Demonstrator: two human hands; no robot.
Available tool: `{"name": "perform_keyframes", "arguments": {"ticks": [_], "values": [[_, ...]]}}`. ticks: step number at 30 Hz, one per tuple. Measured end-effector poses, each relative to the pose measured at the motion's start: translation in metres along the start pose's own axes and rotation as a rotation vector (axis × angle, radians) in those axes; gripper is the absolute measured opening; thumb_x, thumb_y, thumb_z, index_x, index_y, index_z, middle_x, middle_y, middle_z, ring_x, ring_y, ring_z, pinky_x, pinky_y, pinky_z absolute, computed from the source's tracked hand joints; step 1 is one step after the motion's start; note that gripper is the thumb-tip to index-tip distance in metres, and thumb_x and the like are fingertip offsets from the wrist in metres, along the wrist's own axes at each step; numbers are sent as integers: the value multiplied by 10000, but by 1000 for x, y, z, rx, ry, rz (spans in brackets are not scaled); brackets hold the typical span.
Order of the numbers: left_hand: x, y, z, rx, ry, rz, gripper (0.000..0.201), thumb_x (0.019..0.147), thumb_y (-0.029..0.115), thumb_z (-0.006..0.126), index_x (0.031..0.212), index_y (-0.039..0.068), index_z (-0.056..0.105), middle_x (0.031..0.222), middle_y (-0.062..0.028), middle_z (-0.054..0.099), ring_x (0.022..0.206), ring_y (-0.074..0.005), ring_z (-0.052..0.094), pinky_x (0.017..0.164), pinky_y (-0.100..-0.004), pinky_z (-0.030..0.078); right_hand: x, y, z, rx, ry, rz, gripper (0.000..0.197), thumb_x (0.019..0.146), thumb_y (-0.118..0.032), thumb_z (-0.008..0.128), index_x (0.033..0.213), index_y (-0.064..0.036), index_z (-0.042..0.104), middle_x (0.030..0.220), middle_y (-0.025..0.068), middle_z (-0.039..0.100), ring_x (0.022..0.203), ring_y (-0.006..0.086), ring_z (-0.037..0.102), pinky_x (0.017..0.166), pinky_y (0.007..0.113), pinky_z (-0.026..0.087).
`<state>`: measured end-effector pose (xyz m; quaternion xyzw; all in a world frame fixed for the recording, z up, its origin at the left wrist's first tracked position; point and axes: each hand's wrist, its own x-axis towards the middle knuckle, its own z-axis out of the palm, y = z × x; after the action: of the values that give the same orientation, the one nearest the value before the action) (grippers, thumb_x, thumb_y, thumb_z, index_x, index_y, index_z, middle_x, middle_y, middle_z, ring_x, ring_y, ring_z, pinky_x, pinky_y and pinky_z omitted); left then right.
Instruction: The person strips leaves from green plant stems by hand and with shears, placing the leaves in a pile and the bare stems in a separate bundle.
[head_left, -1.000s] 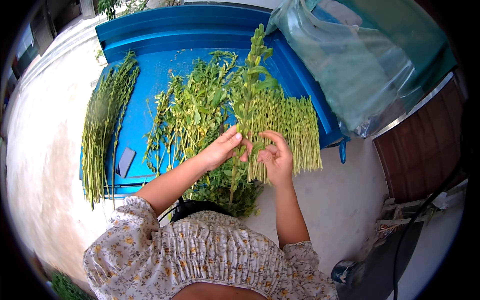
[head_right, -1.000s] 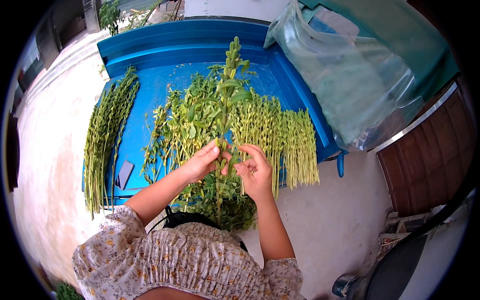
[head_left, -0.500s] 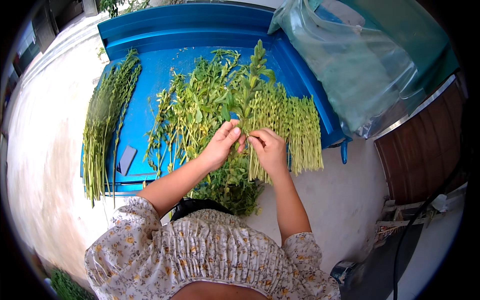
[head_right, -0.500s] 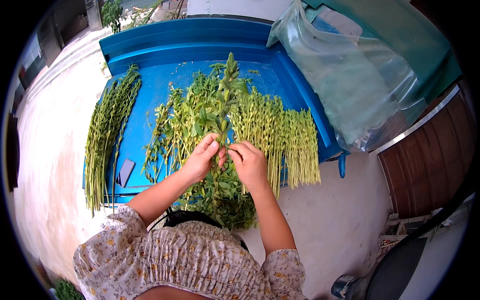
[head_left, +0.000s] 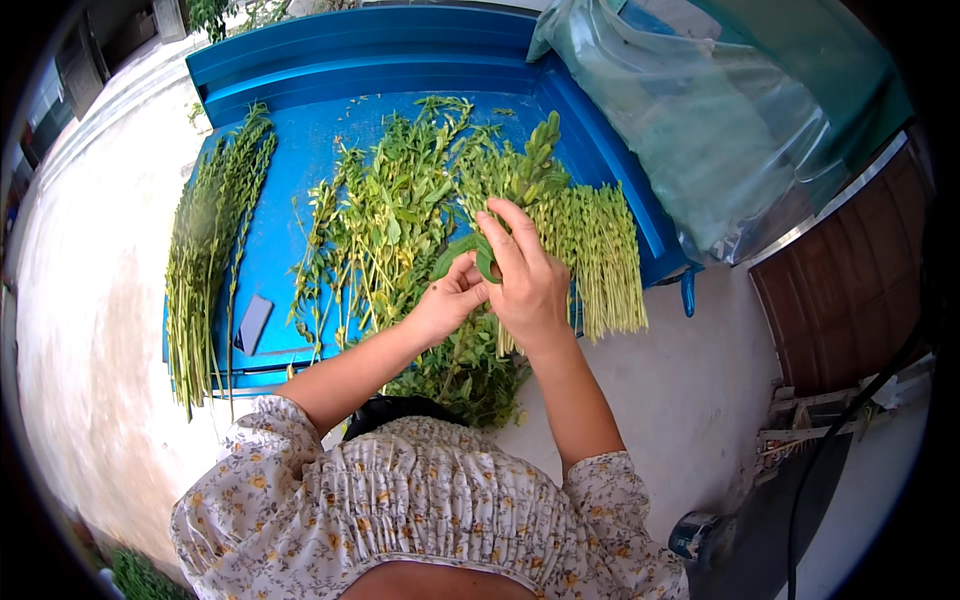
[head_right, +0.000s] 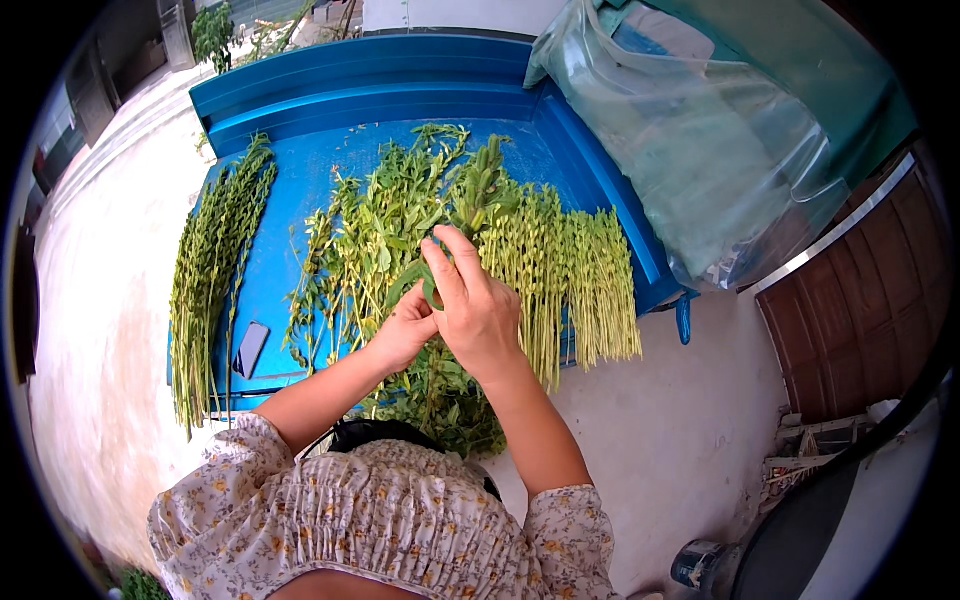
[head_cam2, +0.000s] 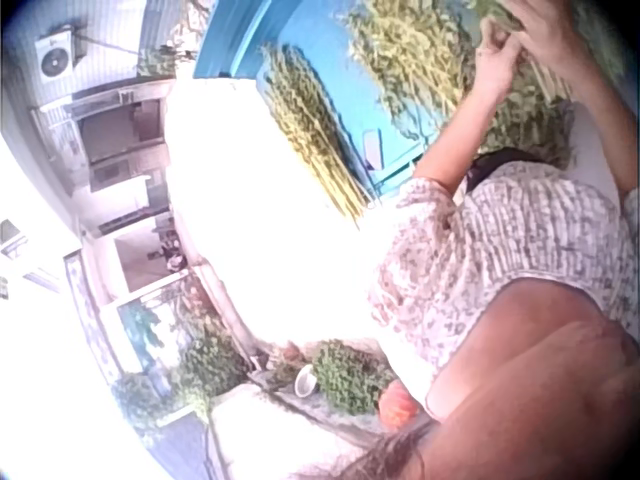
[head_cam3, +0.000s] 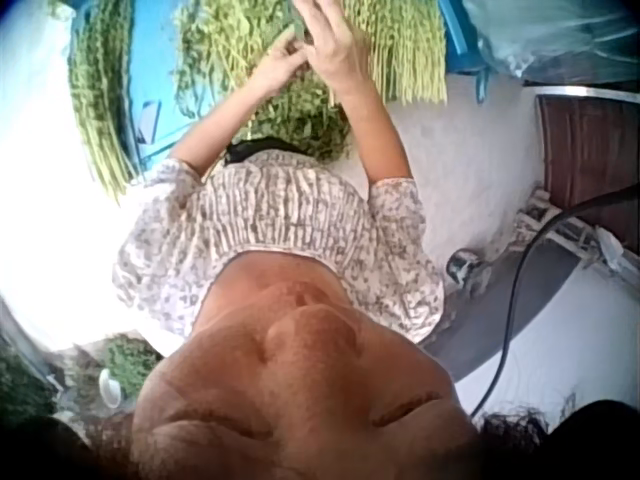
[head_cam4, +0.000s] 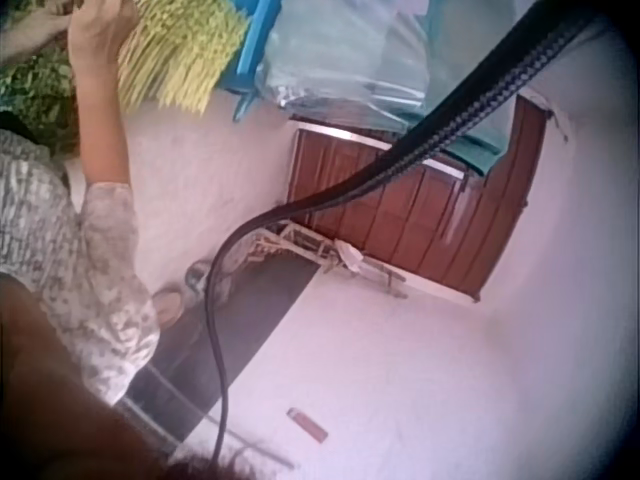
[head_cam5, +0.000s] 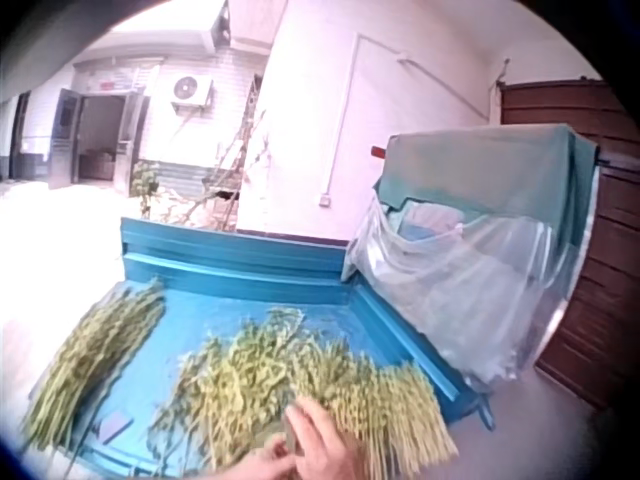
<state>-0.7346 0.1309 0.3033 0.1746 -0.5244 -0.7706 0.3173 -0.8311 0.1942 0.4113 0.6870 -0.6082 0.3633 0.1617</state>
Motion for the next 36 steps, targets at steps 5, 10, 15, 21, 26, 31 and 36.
{"name": "perform_keyframes", "arguments": {"ticks": [5, 10, 15, 21, 26, 31, 36], "values": [[0, 15, 11, -53, -15, 16, 226, 861, 86, 525, 1077, 74, 458, 862, -2, 542, 735, -69, 502, 624, -219, 425, -15, 15, 11, 93, 63, -130, 394, 580, 76, 557, 959, -28, 584, 966, 85, 590, 726, 232, 607, 583, 304, 492], [8, 0, -11, -194, -6, 36, 235, 848, 149, 559, 1058, 69, 492, 798, -31, 578, 726, -85, 532, 645, -236, 432, -46, 13, 15, 351, -33, -161, 367, 542, 127, 522, 878, 0, 595, 849, 109, 607, 727, 255, 603, 604, 317, 498], [10, 17, -14, -265, -96, 53, 259, 864, 230, 536, 1076, 91, 482, 774, -56, 569, 713, -149, 534, 658, -281, 433, -79, 13, 14, 489, -85, 23, 286, 674, -2, 661, 950, -9, 585, 928, 133, 595, 731, 246, 616, 610, 299, 494], [8, 12, -15, -160, -109, -78, 246, 886, 263, 492, 1037, 68, 490, 811, -30, 533, 794, -143, 497, 717, -283, 403, -72, 17, -7, 594, -212, 416, 406, 707, -27, 671, 1082, -6, 520, 1125, 118, 510, 615, 116, 569, 524, 230, 462], [6, 5, -10, -126, -257, -99, 258, 887, 284, 487, 1003, 53, 499, 796, -22, 512, 793, -139, 478, 751, -289, 380, -42, 30, -15, 645, 284, 473, 316, 772, -58, 631, 1057, 27, 523, 1100, 142, 504, 611, 92, 551, 483, 200, 427], [-1, 3, -6, -36, -268, -179, 237, 891, 276, 484, 990, 61, 495, 788, -7, 509, 778, -121, 483, 750, -268, 383, -14, 28, -29, 451, 348, 476, 255, 761, -54, 641, 987, 22, 551, 937, 113, 560, 560, 97, 532, 459, 211, 416], [-5, 3, -4, -83, -257, -157, 182, 899, 243, 476, 973, 77, 483, 760, -13, 501, 757, -124, 498, 749, -283, 408, -15, 22, -25, 260, 382, 343, 131, 752, -10, 631, 868, 8, 573, 748, 71, 566, 512, 104, 501, 434, 210, 386]]}}
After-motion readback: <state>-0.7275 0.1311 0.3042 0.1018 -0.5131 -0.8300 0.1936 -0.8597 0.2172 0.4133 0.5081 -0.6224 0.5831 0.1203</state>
